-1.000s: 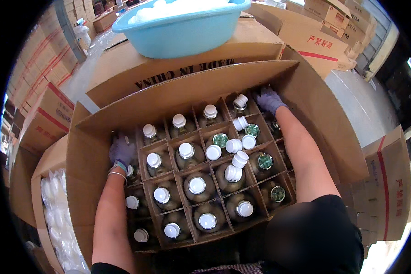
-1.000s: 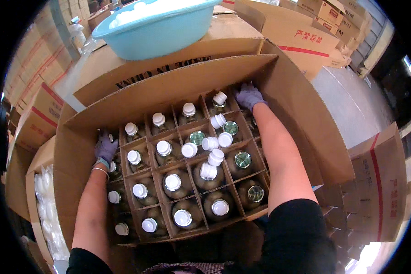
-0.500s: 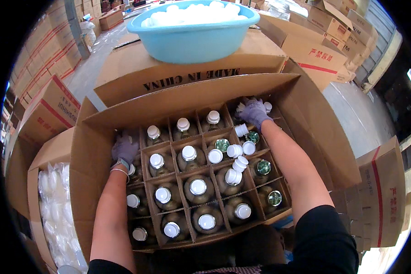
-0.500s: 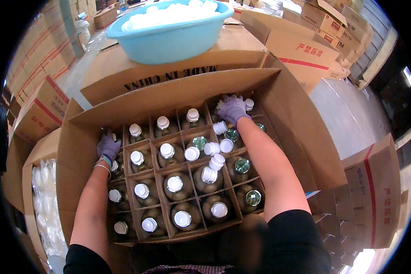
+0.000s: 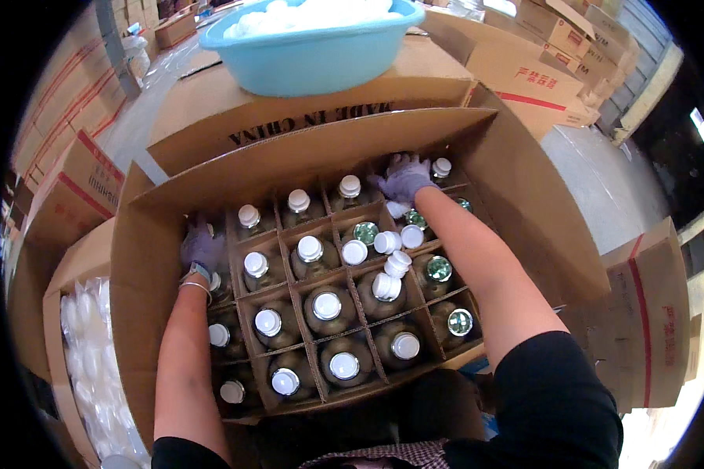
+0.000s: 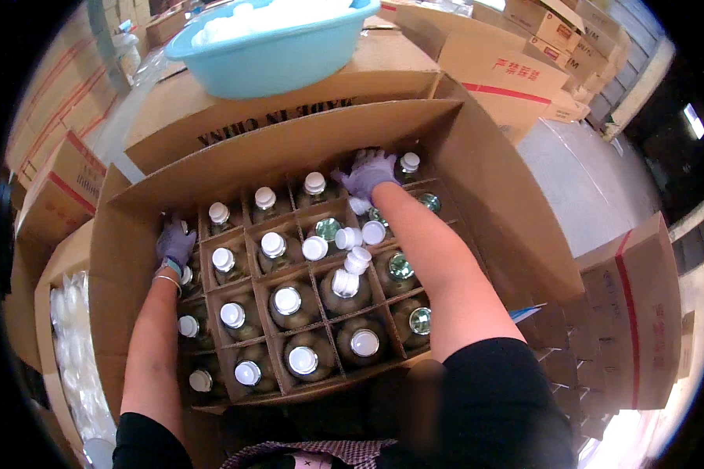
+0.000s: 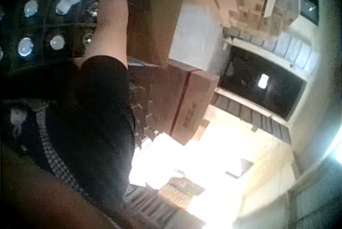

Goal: The person sits on the floor in a warehouse and packs white plastic bottles into a cardboard box with dividers. They remove bottles from a larger box, place them into the shipping box, and then cap them with white lids from a blue basin.

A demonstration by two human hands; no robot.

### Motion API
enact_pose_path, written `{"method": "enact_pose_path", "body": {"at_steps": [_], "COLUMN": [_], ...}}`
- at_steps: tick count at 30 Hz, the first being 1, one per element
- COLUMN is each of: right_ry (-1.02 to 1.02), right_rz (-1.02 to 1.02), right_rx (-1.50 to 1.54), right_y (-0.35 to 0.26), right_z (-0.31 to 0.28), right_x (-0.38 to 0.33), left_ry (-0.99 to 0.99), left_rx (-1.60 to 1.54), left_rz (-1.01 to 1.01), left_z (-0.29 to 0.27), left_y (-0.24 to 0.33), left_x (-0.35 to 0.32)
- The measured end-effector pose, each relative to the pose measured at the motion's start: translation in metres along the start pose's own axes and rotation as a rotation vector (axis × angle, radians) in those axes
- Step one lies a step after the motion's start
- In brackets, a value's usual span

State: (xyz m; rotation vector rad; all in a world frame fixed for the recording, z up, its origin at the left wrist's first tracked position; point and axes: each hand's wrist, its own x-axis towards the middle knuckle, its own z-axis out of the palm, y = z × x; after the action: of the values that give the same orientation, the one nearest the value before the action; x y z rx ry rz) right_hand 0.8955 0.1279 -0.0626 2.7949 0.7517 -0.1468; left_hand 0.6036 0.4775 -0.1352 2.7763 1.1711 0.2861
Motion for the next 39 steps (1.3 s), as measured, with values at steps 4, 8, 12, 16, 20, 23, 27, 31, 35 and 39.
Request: {"method": "enact_pose_path", "body": {"at_steps": [4, 8, 12, 16, 20, 23, 27, 31, 35, 39], "right_ry": [0.062, 0.059, 0.256, 0.337, 0.376, 0.163, 0.012, -0.09, -0.121, -0.279], "right_rz": [0.001, 0.035, 0.182, -0.007, -0.04, -0.083, -0.162, -0.176, -0.175, -0.168], "right_rx": [0.093, 0.266, 0.259, 0.603, 0.535, 0.252, 0.262, 0.309, 0.212, 0.057], "right_y": [0.001, 0.005, 0.014, 0.029, 0.042, 0.06, 0.056, 0.061, 0.06, 0.029], "right_z": [-0.005, -0.022, 0.028, 0.042, 0.018, 0.019, 0.019, 0.016, 0.014, -0.02], "right_x": [-0.004, -0.032, -0.087, -0.087, -0.089, -0.091, -0.094, -0.099, -0.101, -0.091], "left_ry": [-0.073, -0.179, -0.118, -0.111, 0.006, -0.136, -0.07, -0.031, -0.023, -0.077], "left_rx": [-0.003, 0.059, 0.046, 0.025, 0.085, 0.028, 0.002, 0.015, 0.058, 0.066], "left_rz": [-0.089, -0.028, -0.044, -0.057, -0.036, -0.063, -0.049, -0.038, -0.049, -0.053], "left_z": [-0.009, 0.006, -0.004, -0.016, 0.008, -0.008, 0.003, 0.011, 0.004, 0.002], "left_y": [0.02, -0.004, 0.009, 0.021, 0.001, 0.014, 0.005, 0.0, 0.009, 0.006], "left_x": [0.0, 0.013, 0.004, -0.004, -0.001, 0.004, 0.007, 0.007, 0.004, 0.005]}}
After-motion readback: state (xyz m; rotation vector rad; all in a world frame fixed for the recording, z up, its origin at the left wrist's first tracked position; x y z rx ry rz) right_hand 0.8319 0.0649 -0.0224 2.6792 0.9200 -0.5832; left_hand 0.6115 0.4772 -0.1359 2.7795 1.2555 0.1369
